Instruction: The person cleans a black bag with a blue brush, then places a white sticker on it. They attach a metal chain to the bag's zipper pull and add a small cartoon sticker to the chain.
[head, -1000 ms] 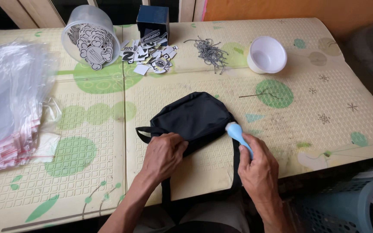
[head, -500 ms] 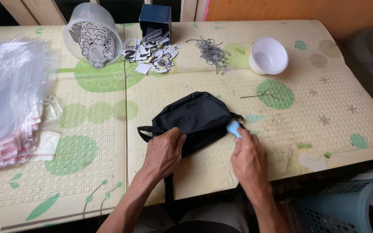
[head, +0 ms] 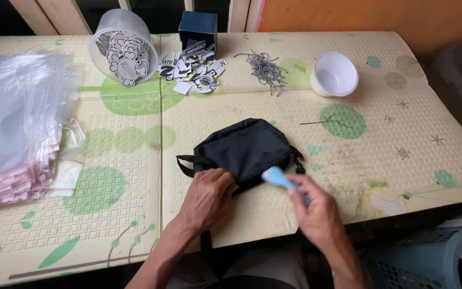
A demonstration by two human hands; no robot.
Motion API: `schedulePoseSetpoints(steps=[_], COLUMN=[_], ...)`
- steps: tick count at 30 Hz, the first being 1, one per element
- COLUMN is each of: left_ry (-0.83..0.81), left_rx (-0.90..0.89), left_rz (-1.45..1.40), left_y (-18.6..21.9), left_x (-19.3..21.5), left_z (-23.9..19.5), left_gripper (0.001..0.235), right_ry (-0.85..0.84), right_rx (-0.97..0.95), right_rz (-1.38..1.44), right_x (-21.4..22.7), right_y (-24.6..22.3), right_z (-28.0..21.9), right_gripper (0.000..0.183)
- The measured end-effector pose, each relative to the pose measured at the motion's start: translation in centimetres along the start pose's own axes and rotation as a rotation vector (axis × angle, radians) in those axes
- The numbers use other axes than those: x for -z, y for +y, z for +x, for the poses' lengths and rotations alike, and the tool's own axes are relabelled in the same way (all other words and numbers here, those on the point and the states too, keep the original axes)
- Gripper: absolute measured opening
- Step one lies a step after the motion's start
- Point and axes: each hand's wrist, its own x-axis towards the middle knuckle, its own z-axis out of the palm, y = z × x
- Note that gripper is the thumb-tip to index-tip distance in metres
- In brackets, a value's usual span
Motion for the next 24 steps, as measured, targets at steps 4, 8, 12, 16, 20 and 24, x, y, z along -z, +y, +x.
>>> schedulePoseSetpoints(steps=[4,8,12,16,20,24], left_ry=[0.036,0.063,0.126,0.156,0.149,0.021], left_rx=[-0.135,-0.171,-0.14,-0.033,0.101,0.102], left_rz=[0.06,0.212,0.35,0.366,0.293,0.168], left_y=[1.2,1.4,2.4,2.3,-1.1,-4.7], left_x=[0.9,1.5,2.5,3.5,5.4,7.6], left_z=[-0.8,-1.9,-2.8,-3.6,-3.6,-1.5], left_gripper=[0.013,0.022,0.022,0.032,0.049,0.039], right_ry=[0.168,0.25,0.343,0.374,0.386,0.189], right_rx=[-0.07,0.053,0.157,0.221,0.453,0.599], right_rz=[0.159,0.075,-0.116,-0.129,-0.027,0.041], right_x=[1.4,0.5,-1.3,-1.6,-2.9,-4.5], right_y=[1.2,1.2,3.1,2.1,-0.9,-4.0], right_z=[3.3,3.9,6.2,6.5,4.3,1.8], right_gripper=[0.047,0.042,0.06,0.056,0.043,0.039])
